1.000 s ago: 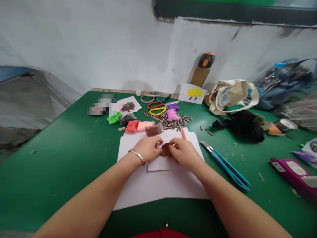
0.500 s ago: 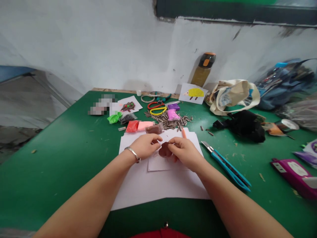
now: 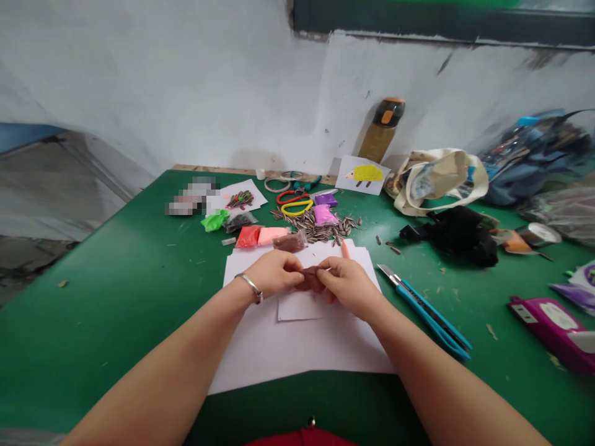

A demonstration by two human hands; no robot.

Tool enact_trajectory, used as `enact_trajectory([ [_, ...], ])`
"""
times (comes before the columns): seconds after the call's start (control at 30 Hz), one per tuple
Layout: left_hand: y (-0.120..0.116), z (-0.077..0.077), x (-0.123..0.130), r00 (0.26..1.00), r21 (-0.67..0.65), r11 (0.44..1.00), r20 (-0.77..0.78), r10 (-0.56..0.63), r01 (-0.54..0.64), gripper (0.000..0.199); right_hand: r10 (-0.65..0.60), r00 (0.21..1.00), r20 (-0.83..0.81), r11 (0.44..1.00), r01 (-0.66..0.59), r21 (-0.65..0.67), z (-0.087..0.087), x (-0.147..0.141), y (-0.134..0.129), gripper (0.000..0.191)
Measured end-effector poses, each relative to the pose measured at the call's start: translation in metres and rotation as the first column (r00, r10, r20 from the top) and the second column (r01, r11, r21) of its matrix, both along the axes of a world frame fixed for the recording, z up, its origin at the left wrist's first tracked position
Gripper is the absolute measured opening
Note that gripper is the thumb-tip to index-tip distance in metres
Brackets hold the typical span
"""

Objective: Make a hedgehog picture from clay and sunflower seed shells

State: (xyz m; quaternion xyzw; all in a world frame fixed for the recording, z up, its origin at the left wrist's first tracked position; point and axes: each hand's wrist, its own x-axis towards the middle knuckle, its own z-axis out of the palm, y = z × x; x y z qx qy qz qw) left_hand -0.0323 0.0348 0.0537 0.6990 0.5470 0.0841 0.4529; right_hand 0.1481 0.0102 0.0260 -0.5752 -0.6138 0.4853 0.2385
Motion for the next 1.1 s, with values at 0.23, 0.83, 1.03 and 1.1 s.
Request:
enact_trajectory([
  [0.23,-0.001,-0.008,0.005,0.977,0.152,0.986,-0.209,-0.032,0.065,0.02,-0.011,0.958,0.288,0.988,-0.034,0.153,-0.007,0.001,-0.001,0.018],
  [0.83,-0.006,-0.008,0.01,0.97,0.145,0.987,-0.242,-0.029,0.066,0.021,0.002,0.93,0.368,0.991,-0.052,0.126,-0.006,0.003,0.002,0.017],
  [1.03,-0.009,-0.008,0.013,0.947,0.211,0.972,-0.32,-0.032,0.104,0.021,0.008,0.871,0.492,0.976,-0.114,0.186,-0.004,0.004,0.001,0.016],
  [1.1,-0.008,-0.007,0.011,0.947,0.21,0.971,-0.319,-0.044,0.116,0.021,0.008,0.867,0.497,0.977,-0.114,0.183,-0.003,0.005,0.0,0.016],
])
